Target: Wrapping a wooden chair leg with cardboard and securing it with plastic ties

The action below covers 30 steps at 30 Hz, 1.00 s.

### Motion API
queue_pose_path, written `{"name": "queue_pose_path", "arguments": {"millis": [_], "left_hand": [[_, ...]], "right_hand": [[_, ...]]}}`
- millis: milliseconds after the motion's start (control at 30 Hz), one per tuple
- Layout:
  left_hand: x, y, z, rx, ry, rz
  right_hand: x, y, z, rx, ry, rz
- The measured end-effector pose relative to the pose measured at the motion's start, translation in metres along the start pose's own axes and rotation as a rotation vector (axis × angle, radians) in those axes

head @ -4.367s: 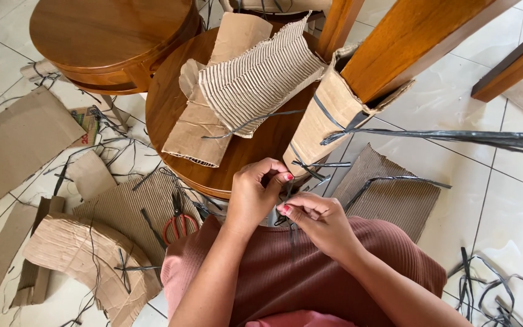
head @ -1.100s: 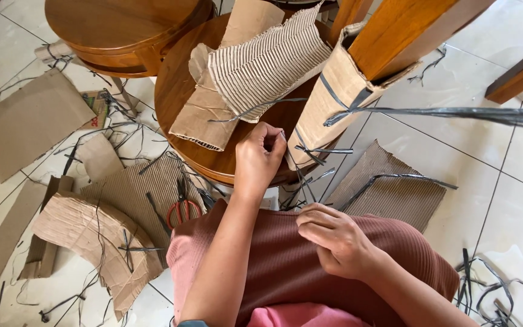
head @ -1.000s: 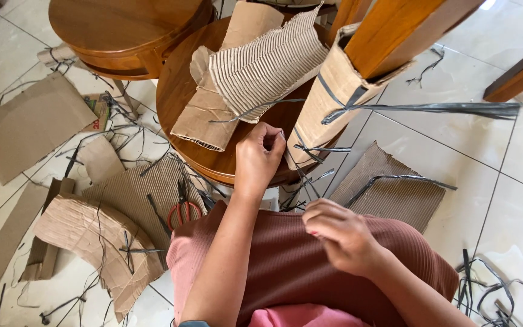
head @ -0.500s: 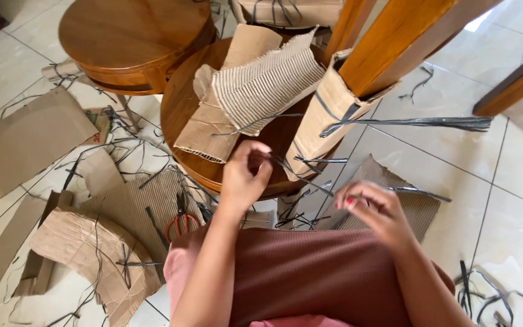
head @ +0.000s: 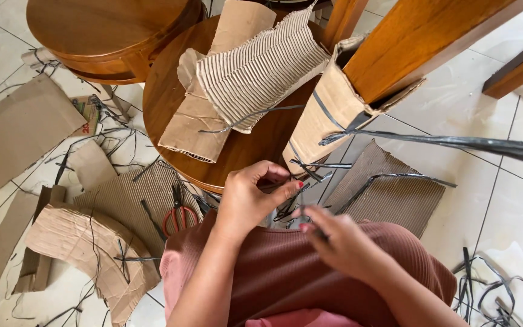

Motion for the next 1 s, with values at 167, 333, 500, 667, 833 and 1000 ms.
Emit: {"name": "queue_pose_path", "arguments": {"millis": [167,333,500,667,833,1000], "left_hand": [[-0.003,-0.009,-0.003,0.214,0.059,0.045],[-0.005,-0.009,-0.012,0.304,0.147,0.045],[-0.004,-0.002,-0.003,0.285,0.129,-0.123],[-0.009,0.004,-0.006,0.175,0.215,-0.211],[-0.012,0.006,-0.002,-0.001,0.263,-0.367],[-0.019,0.006,-0.002,-0.066,0.253,-0.493]], "right_hand": [[-0.001,-0.016,-0.008,-0.238,0.110,0.098],[0.001,-0.017,-0.007,-0.310,0.135,0.109],[0.004,0.013,0.005,-0.069,0.235,0.357],[0.006,0.015,0.040,0.302,0.039,0.467],[0.019,-0.012,0.028,0.559,0.033,0.342],[0.039,-0.033,0.036,1.084,-0.084,0.307]]}}
Point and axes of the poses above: each hand's wrist, its own x-axis towards the middle knuckle, its own y-axis out of the back of the hand, z = x × y, the point moved 5 cm from there along x, towards the middle knuckle, and after that the axes turned 4 degrees about -y, right-handed, at the moved point
